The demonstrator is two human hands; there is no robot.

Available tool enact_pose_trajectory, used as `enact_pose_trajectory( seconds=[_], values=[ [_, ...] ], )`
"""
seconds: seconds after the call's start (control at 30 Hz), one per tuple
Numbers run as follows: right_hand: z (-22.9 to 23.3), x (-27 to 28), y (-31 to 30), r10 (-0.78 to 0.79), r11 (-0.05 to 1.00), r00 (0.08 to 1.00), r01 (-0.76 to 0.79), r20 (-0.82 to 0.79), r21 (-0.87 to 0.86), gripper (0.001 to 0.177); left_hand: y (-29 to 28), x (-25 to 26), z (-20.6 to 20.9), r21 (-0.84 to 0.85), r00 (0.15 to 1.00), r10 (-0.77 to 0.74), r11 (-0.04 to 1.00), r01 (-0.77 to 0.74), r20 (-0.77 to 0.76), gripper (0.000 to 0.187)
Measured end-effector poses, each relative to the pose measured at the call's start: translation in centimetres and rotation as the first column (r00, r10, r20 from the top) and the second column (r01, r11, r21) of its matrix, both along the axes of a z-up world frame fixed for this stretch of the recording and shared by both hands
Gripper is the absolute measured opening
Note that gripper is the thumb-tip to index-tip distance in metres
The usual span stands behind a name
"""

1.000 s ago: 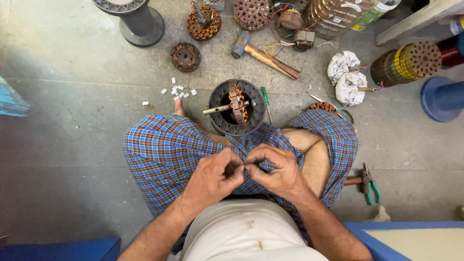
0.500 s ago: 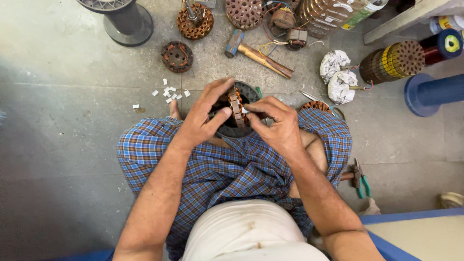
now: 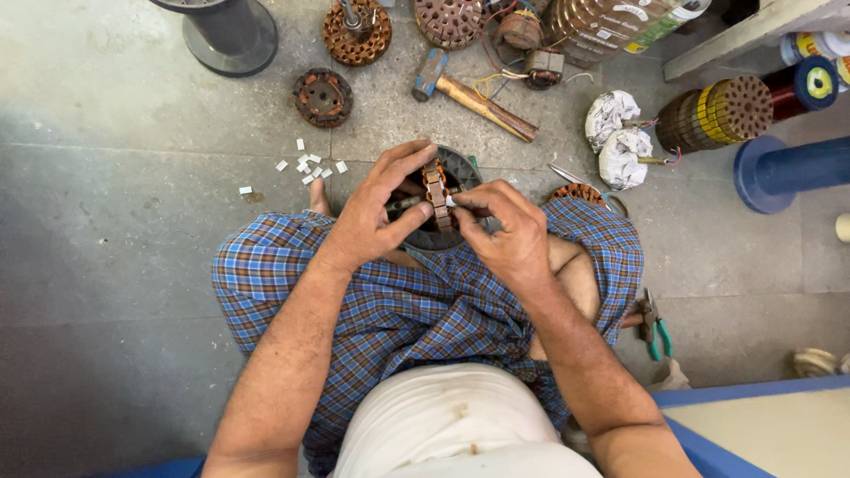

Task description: The person sits on the floor and repeatedly inserts small white rectangular insulating pieces into the slots of a motor armature. They use a green-handled screwdriver to push and adjust the pieces into place between the copper windings.

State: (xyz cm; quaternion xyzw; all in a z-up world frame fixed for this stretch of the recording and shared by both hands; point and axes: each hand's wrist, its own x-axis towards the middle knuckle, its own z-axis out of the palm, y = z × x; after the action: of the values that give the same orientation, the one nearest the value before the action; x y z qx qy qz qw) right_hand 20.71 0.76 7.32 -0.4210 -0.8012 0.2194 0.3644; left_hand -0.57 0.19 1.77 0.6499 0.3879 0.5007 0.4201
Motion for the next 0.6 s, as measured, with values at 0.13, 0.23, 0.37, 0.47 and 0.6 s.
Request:
enact_pose_trajectory(
  seconds=[0.13,0.23,0.37,0.47,0.6],
  values=[
    [0.5,-0.1,0.0,-0.004,0.999,0.998,0.006,0.061,-0.036,0.020,0.0,-0.1,0.0,0.002,1.000,-0.006,1.000,0.006,0.012,0.069],
    [0.9,-0.2,0.3,-0.010,0.998,0.994,0.017,0.106,-0.067,0.020,0.1,-0.1,0.0,0.007,1.000,-0.013,1.000,0.013,0.020,0.069],
    [1.7,-0.6,0.7,-0.041,0.988,0.982,0.067,0.185,-0.141,0.018,0.2,-0.1,0.0,0.008,1.000,-0.011,1.000,0.011,0.003,0.069],
    [2.2,-1.1,0.5,-0.087,0.971,0.965,0.137,0.247,-0.195,0.019,0.1,-0.1,0.0,-0.022,1.000,-0.004,1.000,0.004,-0.006,0.069],
    [2.4,-1.8,0.4,-0.114,0.968,0.951,0.172,0.288,-0.183,0.021,0.1,-0.1,-0.1,-0.001,1.000,0.001,1.000,-0.001,-0.003,0.070]
  ],
)
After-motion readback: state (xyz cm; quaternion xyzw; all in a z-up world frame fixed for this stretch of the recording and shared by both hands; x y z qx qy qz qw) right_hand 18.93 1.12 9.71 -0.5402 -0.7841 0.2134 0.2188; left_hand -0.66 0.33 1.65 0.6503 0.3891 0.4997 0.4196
